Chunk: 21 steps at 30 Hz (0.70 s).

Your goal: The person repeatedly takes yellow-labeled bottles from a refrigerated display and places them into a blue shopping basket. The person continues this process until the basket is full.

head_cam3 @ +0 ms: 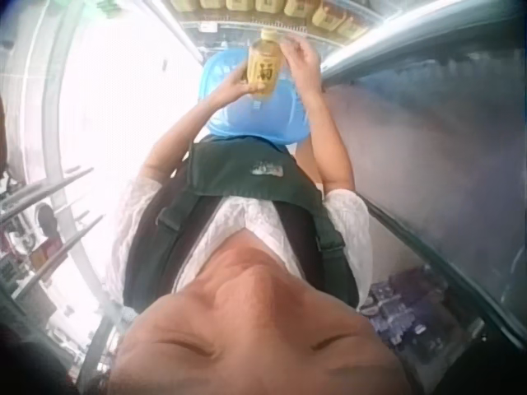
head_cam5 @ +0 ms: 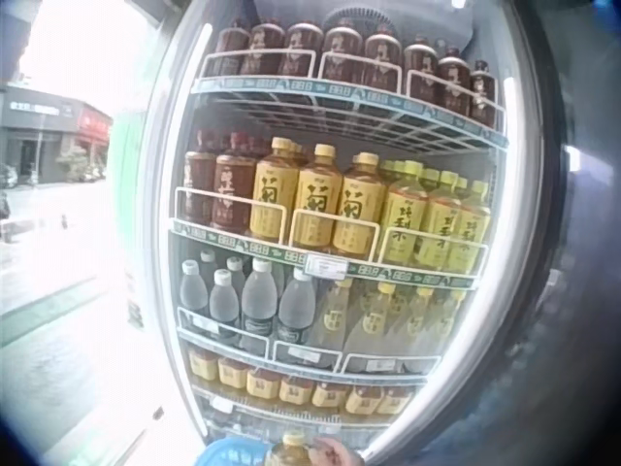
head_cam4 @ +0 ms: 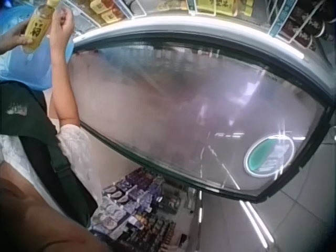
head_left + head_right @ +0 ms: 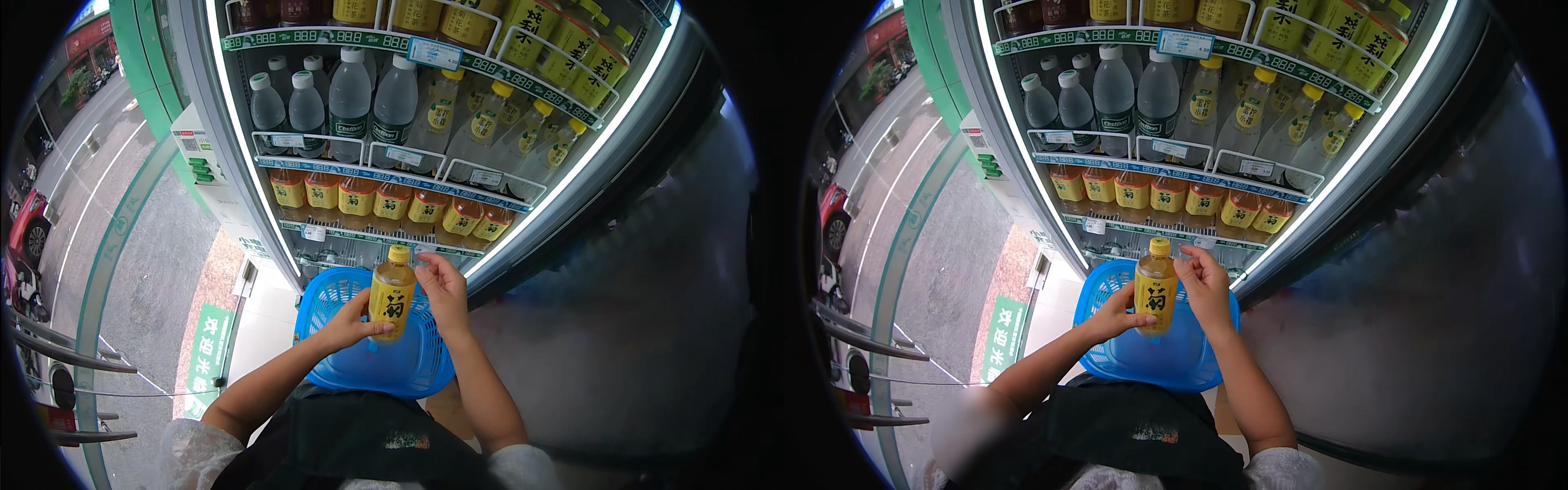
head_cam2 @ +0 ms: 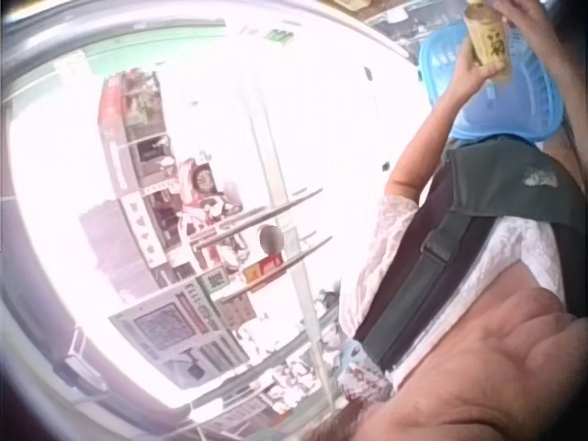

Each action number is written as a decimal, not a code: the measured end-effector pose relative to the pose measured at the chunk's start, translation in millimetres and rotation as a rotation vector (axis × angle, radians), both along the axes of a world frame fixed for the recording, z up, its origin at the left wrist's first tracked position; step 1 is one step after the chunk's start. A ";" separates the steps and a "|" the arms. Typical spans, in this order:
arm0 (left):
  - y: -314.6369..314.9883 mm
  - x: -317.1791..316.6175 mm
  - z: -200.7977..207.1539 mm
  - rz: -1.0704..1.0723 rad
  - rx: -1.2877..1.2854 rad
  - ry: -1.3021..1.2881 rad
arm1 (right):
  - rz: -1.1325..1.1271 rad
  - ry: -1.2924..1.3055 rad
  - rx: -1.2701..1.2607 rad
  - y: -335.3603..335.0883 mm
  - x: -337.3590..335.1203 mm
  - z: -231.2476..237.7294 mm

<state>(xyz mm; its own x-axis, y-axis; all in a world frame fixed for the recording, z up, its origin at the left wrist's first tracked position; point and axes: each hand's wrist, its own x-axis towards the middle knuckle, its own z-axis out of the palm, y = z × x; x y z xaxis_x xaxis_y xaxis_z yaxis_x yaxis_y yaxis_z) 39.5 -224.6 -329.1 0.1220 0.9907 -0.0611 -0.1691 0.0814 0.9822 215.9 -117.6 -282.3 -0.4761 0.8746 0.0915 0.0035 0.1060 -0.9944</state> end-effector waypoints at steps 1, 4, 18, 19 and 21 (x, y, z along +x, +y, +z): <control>1.0 -0.6 4.8 0.008 -0.019 -0.073 | -0.041 0.001 0.002 -5.4 1.4 -7.7; 7.2 -4.0 9.6 0.117 0.008 -0.111 | 0.037 -0.107 0.063 -23.7 2.1 -12.5; 63.9 -39.1 251.3 0.428 0.978 0.867 | 0.154 0.254 0.527 26.8 -36.1 210.7; 72.3 -39.6 266.5 0.514 1.072 0.868 | 0.130 0.300 0.621 32.6 -40.7 233.5; 84.8 -46.3 297.8 0.643 1.158 0.914 | 0.053 0.213 0.776 43.5 -51.4 278.7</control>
